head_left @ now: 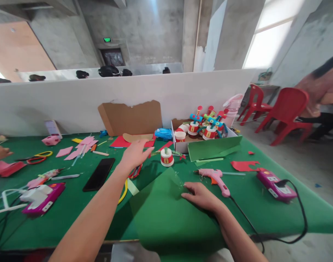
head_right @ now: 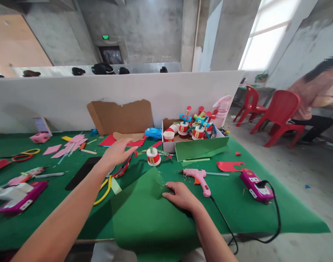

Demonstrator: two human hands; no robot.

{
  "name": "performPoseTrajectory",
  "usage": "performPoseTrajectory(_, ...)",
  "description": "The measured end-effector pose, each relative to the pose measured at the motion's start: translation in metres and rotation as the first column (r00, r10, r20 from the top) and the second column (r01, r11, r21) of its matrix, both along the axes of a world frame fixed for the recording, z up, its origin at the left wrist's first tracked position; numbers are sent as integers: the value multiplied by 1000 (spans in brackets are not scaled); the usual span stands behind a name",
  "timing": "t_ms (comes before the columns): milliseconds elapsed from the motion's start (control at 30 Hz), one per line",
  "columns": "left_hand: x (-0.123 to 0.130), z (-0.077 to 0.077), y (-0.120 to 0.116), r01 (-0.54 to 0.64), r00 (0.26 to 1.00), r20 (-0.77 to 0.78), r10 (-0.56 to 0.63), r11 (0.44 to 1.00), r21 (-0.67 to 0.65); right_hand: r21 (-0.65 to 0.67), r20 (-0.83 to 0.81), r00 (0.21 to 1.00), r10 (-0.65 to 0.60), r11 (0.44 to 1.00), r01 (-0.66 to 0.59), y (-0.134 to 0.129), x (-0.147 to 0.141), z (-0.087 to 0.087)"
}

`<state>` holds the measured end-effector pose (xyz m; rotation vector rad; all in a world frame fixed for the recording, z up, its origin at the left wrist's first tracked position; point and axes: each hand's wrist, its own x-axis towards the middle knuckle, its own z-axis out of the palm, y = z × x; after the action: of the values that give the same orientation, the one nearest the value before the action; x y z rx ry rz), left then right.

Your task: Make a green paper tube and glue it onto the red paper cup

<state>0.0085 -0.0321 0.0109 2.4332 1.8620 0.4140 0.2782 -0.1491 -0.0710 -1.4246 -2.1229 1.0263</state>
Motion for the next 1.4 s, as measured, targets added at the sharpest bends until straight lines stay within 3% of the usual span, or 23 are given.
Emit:
performPoseTrajectory(100, 15, 8, 37, 236, 961, 181, -207, 958, -161, 0, -11, 1000, -17, 1000, 17, -1, 0, 0)
performPoseTrajectory(233, 24, 4, 90, 237, 960, 216, -177, 924, -299, 4, 2, 999, -32, 999, 32, -3, -1, 0)
performPoseTrajectory(367, 38, -16, 117, 213, 977, 124, -175, 859, -466, 4, 1, 999, -35, 999, 35, -4, -1, 1)
performPoseTrajectory(533, 73, -45, 125, 175, 972, -40, -233, 823, -541, -17, 0, 999, -38, 999, 38, -4, -1, 0)
performPoseTrajectory(667, 83, -57, 131, 133, 967, -113, -229, 828, -544, -17, 5, 999, -36, 999, 36, -5, 0, -1)
performPoseTrajectory(900, 59, -62, 130, 36, 976, -153, -157, 802, -596, -50, -18, 999, -29, 998, 28, -4, 0, 0)
performPoseTrajectory(1000, 54, -62, 128, 24, 976, -161, -143, 816, -578, -51, -11, 999, -31, 998, 31, -3, 0, 0)
performPoseTrajectory(1167, 62, -63, 128, 62, 975, -158, -159, 869, -490, -41, -8, 999, -36, 999, 35, -2, -1, -1)
performPoseTrajectory(1400, 76, -63, 127, 61, 975, -165, -152, 887, -457, -18, -23, 998, -54, 998, 53, -3, 0, 0)
